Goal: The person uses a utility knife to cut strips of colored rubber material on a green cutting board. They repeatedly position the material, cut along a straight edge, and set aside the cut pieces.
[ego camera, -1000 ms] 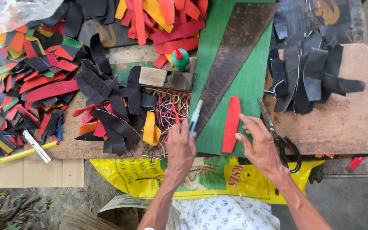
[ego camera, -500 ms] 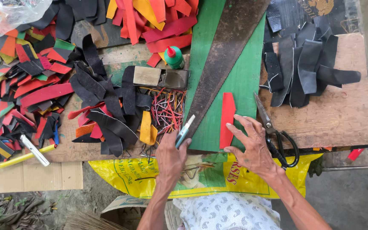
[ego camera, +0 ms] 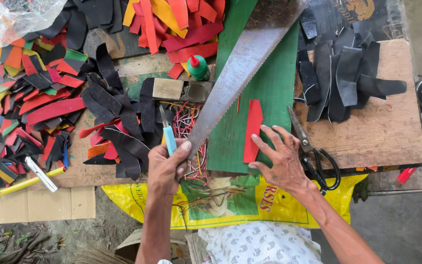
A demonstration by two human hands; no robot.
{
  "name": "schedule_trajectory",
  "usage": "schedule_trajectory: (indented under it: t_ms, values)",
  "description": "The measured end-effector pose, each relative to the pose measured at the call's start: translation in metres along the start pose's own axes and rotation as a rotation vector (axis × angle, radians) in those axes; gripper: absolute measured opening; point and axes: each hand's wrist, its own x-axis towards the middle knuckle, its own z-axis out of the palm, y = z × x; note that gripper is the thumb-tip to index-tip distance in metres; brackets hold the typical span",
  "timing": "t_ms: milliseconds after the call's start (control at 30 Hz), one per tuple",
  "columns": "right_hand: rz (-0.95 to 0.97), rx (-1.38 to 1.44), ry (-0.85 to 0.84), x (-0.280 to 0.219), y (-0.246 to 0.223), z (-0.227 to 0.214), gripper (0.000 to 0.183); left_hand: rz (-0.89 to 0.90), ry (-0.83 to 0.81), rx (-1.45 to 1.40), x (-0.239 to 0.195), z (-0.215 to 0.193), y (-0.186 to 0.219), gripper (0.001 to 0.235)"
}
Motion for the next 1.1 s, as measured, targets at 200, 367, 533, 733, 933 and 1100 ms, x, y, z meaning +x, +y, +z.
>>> schedule_trajectory:
  t_ms: [200,367,533,733,933,1100]
  values:
    - [-0.015,-0.034,0.018,0.019,0.003,0.005,0.073,-0.049,0.057,-0.122,-0.022,0.005,-0.041,0.024]
    - [0.005,0.065,0.049,0.025,0.010,0.007,0.073,-0.073,0.085,-0.080,-0.052,0.037,-0.106,0.025]
    - [0.263,0.295,0.249,0.010,0.018,0.007,0.037,-0.058,0.061,-0.041,-0.069,0.055,-0.163,0.030]
    - [0.057,-0.008,0.164,0.048,0.022,0.014,0.050,-0.027,0.105,0.136,-0.054,0.051,-0.186,0.031]
    - [0.063,-0.057,0.091,0.067,0.027,0.016,0.055,0.023,0.107,0.168,-0.047,0.048,-0.190,0.029]
    - [0.067,-0.054,0.086,0.069,0.030,0.021,0.058,-0.010,0.124,0.226,-0.044,0.048,-0.185,0.031]
